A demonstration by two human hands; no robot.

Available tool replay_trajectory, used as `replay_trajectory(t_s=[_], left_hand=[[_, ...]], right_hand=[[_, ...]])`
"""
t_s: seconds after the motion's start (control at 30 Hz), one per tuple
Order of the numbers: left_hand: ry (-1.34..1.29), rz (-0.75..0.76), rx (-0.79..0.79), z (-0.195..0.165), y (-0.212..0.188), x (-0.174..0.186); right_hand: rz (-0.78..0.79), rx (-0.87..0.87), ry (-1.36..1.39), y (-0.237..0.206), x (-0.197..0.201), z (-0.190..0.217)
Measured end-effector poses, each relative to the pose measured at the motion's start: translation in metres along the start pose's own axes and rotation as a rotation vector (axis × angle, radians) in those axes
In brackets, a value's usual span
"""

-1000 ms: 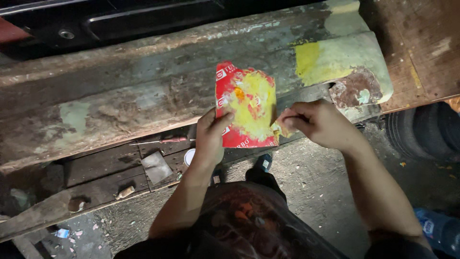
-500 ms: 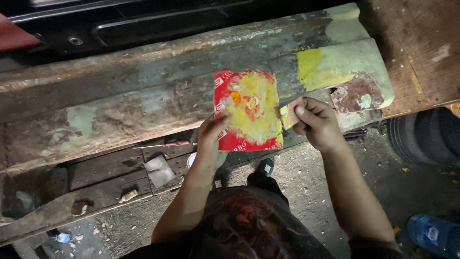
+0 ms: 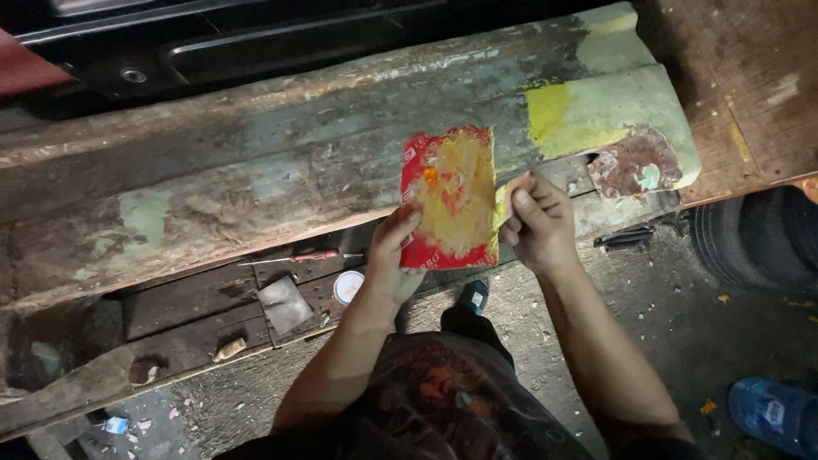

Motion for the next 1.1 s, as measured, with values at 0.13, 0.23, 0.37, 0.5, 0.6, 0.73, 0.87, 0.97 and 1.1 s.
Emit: replay_trajectory(t_s=[0.13,0.23,0.37,0.5,0.6,0.73,0.87,0.97,1.1], left_hand=[[0.070,-0.025,-0.053,-0.009,-0.003,-0.011],[0.088,-0.054,-0.064,-0.016,-0.003,-0.020],[0.105,-0.031,-0.117,-0.022,0.000,-0.020],[0.217,-0.114,-0.192,-0.025,0.001,-0.005],[0.293,-0.083,-0.199,-0.027,-0.002,0.003],[0.456,-0.077,-0.248,-0.028,-0.004,0.005],[0.551,-0.055,-0.237,-0.033,-0.004,-0.001],[0.564,-0.044,-0.227,-0.035,-0.006,-0.007],[0.606,-0.027,-0.214,-0.037,-0.006,-0.015]], right_hand=[[0.033,0.011,-0.044,-0.005,-0.002,0.006],[0.071,-0.047,-0.029,-0.007,-0.004,0.010],[0.083,-0.093,-0.026,-0.009,-0.008,0.016],[0.053,-0.193,-0.173,-0.011,-0.003,0.026],[0.034,-0.254,-0.288,-0.010,0.003,0.033],[0.033,-0.285,-0.313,-0.007,0.005,0.042],[-0.045,-0.262,-0.249,0.000,0.003,0.056],[0.005,-0.213,-0.668,0.007,-0.005,0.067],[0.099,-0.277,-1.072,0.014,-0.018,0.082]])
Point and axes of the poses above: each hand's wrist, its own y-axis towards the middle knuckle, its own x-axis out of the back of the hand, z = x × y, the point moved 1 cm from there along y, towards the middle knuckle, and after that the axes turned 7 degrees about z, right-handed, at the moved point
